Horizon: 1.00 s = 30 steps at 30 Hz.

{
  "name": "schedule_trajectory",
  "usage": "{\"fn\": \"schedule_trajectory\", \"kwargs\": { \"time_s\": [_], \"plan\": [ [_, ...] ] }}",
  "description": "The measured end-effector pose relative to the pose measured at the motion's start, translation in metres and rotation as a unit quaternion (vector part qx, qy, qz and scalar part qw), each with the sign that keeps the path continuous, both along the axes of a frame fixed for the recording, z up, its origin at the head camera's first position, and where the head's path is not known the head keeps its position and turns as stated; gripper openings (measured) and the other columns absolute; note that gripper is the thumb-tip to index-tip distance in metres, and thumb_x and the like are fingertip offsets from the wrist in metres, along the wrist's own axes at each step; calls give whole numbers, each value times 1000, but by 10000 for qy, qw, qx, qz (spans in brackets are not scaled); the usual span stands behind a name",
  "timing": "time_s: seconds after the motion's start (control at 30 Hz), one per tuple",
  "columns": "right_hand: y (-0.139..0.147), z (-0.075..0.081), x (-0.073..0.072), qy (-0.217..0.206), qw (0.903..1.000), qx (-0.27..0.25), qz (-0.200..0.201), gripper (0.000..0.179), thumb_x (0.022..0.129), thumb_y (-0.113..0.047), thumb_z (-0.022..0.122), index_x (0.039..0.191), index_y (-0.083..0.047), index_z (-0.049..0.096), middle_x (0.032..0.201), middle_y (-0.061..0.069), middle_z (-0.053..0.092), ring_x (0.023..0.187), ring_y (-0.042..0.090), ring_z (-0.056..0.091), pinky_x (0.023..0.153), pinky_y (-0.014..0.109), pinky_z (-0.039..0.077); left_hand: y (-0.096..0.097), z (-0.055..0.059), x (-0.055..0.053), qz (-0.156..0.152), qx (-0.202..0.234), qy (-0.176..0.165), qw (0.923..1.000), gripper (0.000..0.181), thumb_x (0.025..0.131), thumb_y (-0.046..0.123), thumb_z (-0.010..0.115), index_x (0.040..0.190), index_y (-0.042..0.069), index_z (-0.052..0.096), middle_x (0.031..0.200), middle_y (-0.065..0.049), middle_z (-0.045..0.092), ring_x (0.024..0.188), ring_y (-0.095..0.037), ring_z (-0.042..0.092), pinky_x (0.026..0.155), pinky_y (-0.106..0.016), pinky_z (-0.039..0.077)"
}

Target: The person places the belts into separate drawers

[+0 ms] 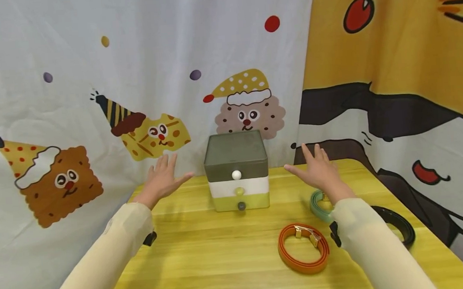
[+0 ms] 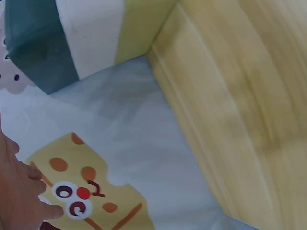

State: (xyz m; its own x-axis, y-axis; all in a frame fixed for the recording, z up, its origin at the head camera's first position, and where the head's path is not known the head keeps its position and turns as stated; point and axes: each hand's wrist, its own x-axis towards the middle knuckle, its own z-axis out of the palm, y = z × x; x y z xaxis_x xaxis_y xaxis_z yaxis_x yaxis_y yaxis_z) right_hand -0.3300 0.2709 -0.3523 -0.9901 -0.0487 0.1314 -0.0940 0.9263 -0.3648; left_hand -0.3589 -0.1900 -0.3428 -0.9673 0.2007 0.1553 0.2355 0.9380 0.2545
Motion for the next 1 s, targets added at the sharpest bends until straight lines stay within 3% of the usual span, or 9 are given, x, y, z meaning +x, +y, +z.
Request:
{"fn": "schedule_trajectory", "kwargs": {
  "time_s": [0.23, 0.53, 1.0],
  "plan": [
    [-17, 14, -4, -50, 9993, -380, -9, 112, 87, -82, 40, 160, -9, -3, 158, 36, -6, 143, 56, -1, 107, 77, 9, 15, 17, -4, -187, 388, 74, 9990, 107, 86, 84, 38, 162, 16, 4, 163, -22, 3, 150, -40, 1, 117, -65, 6],
    [-37, 25, -4, -146, 9949, -1001, -16, 110, 88, -81, 39, 159, -11, -6, 159, 33, -1, 142, 57, 8, 108, 75, 15, 31, 32, -9, -234, 811, -129, 9964, 105, 88, 81, 41, 162, 16, 4, 164, -18, 7, 150, -37, 6, 119, -60, 10],
    [-61, 26, -6, 241, 9846, -1733, -61, 102, 92, -76, 41, 161, -9, 6, 160, 29, 15, 142, 51, 20, 111, 69, 21, 39, 37, -17, -412, 2000, -416, 9780, 101, 88, 77, 48, 162, 20, 9, 165, -11, 13, 150, -32, 14, 119, -56, 18]
  ]
}}
